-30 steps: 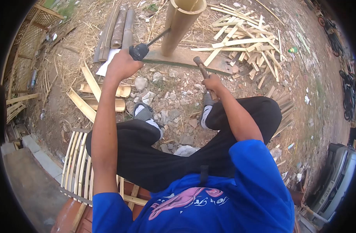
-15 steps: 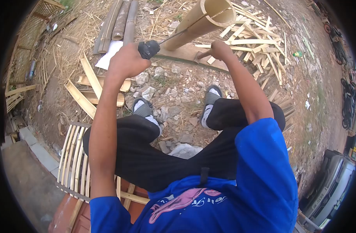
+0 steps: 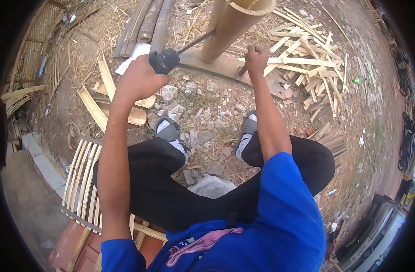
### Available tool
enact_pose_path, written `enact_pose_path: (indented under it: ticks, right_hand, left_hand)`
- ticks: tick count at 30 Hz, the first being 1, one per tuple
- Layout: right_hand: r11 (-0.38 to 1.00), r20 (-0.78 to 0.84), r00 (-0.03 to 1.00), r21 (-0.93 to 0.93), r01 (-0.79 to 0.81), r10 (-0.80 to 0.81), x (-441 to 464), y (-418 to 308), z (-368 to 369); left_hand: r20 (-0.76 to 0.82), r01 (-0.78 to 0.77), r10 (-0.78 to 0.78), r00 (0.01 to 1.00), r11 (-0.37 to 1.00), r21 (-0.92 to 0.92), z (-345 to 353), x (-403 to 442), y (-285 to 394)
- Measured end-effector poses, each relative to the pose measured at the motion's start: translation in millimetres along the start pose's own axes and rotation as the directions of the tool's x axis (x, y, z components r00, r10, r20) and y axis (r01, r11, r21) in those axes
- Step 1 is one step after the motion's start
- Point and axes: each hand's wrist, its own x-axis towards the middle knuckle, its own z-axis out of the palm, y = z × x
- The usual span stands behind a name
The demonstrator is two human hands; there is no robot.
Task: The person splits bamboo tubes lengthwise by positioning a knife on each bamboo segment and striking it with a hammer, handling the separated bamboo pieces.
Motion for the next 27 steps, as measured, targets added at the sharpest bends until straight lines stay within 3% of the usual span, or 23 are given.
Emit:
enact_pose_path:
  ticks: [2,5,8,9,10,12,18,23,26,27]
  right_hand:
    - [0.999,0.02,0.999,-0.007,0.043,-0.043,6,-27,4]
    - [0.983,0.068,0.998,0.183,-0.025,0.012,10,-65,-7]
    - [0.997,0.026,1.0,0.079,-0.001,-0.001,-2,-21,-9]
    - [0.984,0.086,0.996,0.18,-0.007,-0.008,-6,26,-13]
    - [0.986,0.088,0.995,0.166,0.027,-0.042,-9,31,-13]
    - [0.996,0.118,0.993,0.094,-0.005,-0.006,-7,27,-7]
    - [0.985,0.073,0.997,0.167,-0.044,0.032,-13,15,-8]
    - [0.979,0.19,0.981,0.188,-0.074,0.038,-23,22,-26]
    - [0.991,0.104,0.994,0.131,-0.028,0.015,-32,18,-30]
    - [0.993,0.194,0.978,0.08,-0.091,0.074,-31,15,-38]
  left_hand:
    - [-0.035,0.016,-0.017,0.999,0.999,-0.037,-4,2,-2]
    - [-0.026,0.058,-0.061,0.998,0.994,-0.097,-2,3,-10]
    - [-0.028,0.083,-0.088,0.996,0.989,-0.125,-2,5,-11]
    - [-0.033,0.075,-0.08,0.996,0.989,-0.131,0,6,-12]
    - [-0.044,0.064,-0.071,0.996,0.988,-0.141,0,9,-12]
    - [-0.058,0.036,-0.045,0.997,0.99,-0.135,0,9,-9]
    - [-0.054,-0.021,0.019,0.998,0.998,-0.052,2,-2,-1]
    - [-0.08,-0.053,0.048,0.996,0.997,-0.057,8,-1,-5]
    - [-0.082,-0.067,0.06,0.995,0.994,-0.086,4,-1,-6]
    - [-0.086,-0.073,0.066,0.994,0.993,-0.088,4,1,-7]
